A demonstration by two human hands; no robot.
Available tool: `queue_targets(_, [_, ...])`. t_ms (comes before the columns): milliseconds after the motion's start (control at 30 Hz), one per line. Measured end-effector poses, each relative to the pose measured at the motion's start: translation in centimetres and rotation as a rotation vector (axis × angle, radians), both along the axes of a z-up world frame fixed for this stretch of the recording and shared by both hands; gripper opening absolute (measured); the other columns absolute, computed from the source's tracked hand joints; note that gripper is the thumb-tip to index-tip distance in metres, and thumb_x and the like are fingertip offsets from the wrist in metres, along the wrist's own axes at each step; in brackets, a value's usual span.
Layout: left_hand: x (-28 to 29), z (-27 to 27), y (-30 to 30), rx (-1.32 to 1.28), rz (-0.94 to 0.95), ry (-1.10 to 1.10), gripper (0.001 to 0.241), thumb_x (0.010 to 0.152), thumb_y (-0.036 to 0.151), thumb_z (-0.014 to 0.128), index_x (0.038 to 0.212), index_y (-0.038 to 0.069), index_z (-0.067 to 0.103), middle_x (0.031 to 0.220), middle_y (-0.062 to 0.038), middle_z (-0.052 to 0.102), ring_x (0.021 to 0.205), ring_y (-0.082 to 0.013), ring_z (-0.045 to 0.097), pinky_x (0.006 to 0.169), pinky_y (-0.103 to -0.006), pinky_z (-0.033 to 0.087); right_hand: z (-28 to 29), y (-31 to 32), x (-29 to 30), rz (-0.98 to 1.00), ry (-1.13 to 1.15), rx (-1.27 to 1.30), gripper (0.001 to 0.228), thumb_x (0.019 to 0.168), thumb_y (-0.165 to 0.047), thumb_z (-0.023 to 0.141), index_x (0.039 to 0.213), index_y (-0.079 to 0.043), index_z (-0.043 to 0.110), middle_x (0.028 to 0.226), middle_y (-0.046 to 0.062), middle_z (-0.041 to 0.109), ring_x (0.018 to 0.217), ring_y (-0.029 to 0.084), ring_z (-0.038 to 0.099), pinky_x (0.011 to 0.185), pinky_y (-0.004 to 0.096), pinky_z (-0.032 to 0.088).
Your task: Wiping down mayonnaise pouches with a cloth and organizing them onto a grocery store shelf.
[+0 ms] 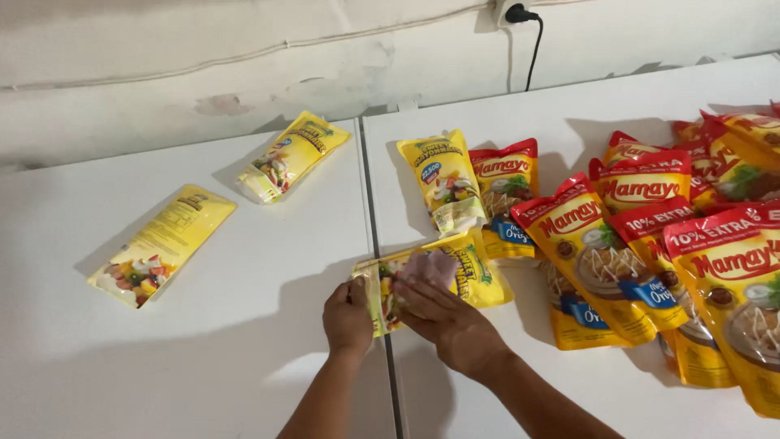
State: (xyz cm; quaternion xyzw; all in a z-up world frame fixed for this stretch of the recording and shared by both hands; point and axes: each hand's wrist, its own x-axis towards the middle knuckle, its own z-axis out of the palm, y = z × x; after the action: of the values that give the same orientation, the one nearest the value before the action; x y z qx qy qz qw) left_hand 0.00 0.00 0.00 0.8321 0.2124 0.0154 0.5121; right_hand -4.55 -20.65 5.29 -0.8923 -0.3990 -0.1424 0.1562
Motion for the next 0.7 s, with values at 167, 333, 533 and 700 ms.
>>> queue_targets(167, [0.7, 0.7, 0.3, -0.073, 0.035, 0.045, 0.039, 0.098, 0.037, 0.058, 0.102, 0.004, 0.077, 0.084, -0.016, 0.076, 0.077, -0.0278, 0.069, 0.076, -0.0392, 0.054, -0.6, -6.5, 0.5, -0.321, 0.05, 0.051, 0.073, 0.069, -0.008, 0.071, 0.14, -0.002, 0.054, 0.154, 0.016, 0.046, 0.139, 0.035, 0.043, 0.117, 0.046, 0.034])
queue_targets(333, [0.2, 1.0, 0.4, 0.012, 0.042, -0.006, 0.039, 0.096, 0.04, 0.061, 0.099, 0.005, 0.077, 0.082, -0.01, 0.073, 0.073, -0.0209, 0.065, 0.074, -0.0364, 0.051, -1.0, -6.5, 0.1, -0.611, 0.007, 0.099, 0.07, 0.069, 0.005, 0.061, 0.138, 0.004, 0.051, 0.155, 0.018, 0.044, 0.14, 0.037, 0.042, 0.116, 0.046, 0.036])
queue_targets(533, [-0.9, -2.3, 1.2, -0.184, -0.017, 0.041, 0.049, 0.105, 0.041, 0.052, 0.082, 0.002, 0.071, 0.07, -0.011, 0.07, 0.068, -0.0216, 0.062, 0.07, -0.0367, 0.052, 1.2, 4.3, 0.3, -0.324, 0.071, 0.359, 0.065, 0.082, 0.008, 0.05, 0.147, 0.005, 0.046, 0.156, 0.019, 0.045, 0.147, 0.034, 0.042, 0.121, 0.043, 0.034])
queue_targets(700, [-1.5, -2.5, 1.1, 0.04, 0.029, -0.116, 0.044, 0.104, 0.039, 0.052, 0.082, 0.003, 0.066, 0.067, -0.012, 0.064, 0.06, -0.0247, 0.059, 0.063, -0.04, 0.05, -0.3, 2.7, 1.6, -0.053, 0.014, 0.043, 0.053, 0.09, -0.007, 0.063, 0.141, -0.012, 0.054, 0.157, 0.004, 0.049, 0.147, 0.024, 0.046, 0.125, 0.046, 0.031])
